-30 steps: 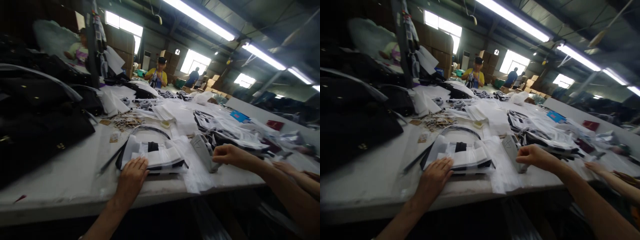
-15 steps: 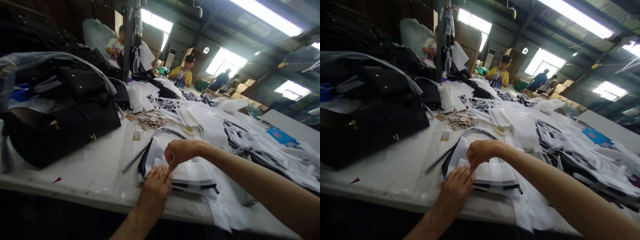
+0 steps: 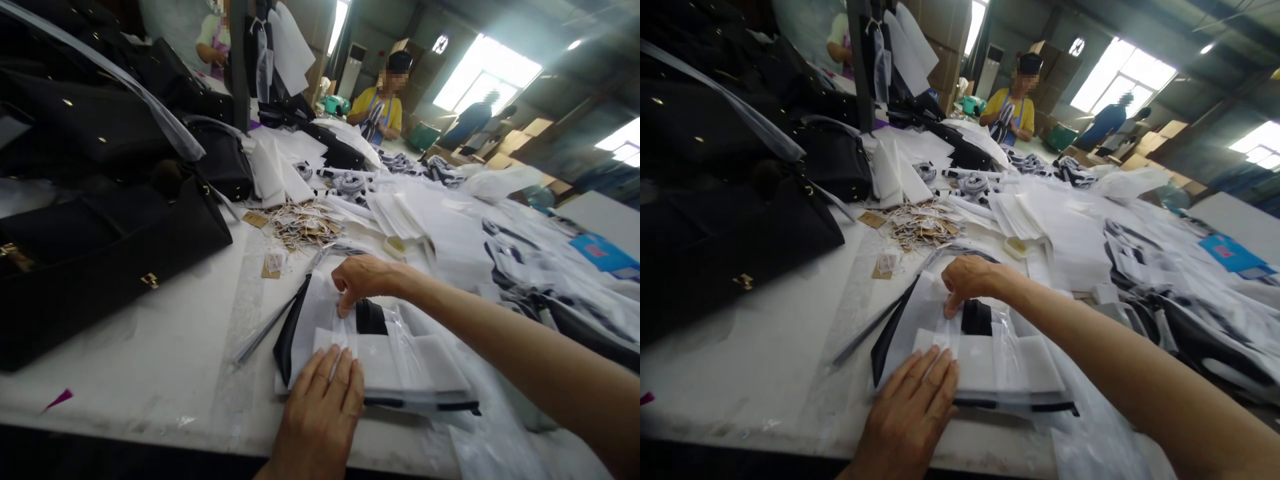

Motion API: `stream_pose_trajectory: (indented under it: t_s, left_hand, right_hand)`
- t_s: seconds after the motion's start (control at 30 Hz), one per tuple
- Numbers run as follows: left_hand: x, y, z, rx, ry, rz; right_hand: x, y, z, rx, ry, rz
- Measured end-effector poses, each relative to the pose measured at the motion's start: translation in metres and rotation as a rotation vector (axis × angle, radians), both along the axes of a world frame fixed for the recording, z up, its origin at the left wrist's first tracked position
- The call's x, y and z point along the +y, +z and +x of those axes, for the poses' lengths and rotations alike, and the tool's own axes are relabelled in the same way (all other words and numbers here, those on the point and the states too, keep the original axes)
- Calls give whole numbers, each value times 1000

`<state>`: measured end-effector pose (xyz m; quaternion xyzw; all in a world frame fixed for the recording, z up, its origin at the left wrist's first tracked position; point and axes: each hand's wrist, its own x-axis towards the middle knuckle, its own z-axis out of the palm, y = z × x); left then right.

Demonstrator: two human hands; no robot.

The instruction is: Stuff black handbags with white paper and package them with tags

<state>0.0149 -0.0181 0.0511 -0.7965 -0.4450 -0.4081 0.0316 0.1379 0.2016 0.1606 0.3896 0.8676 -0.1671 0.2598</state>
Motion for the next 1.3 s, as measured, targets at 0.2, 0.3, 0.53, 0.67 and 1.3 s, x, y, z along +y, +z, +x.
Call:
stream_pose_trajectory:
  t_s: [0.2,0.3,0.53,0.67,1.3]
  left_hand:
    - [2,9,0,-18,-10,-61]
    - [4,20,-3,-38,-15,-104]
    - [12,33,-12,10,-121,-192]
    - [13,32,-13,36,-129,-190]
    - [34,45,-10,352,-107,-259]
  right_hand:
    - [-25,12,38,573,-573,-282]
    - [-67,24,52,866,-801,-661]
    - [-131,7,56,1114,-1016,-972]
    - [-123,-7,55,1117,-1172,-903]
    - [-118,-16,59,1097,-1190,-1008]
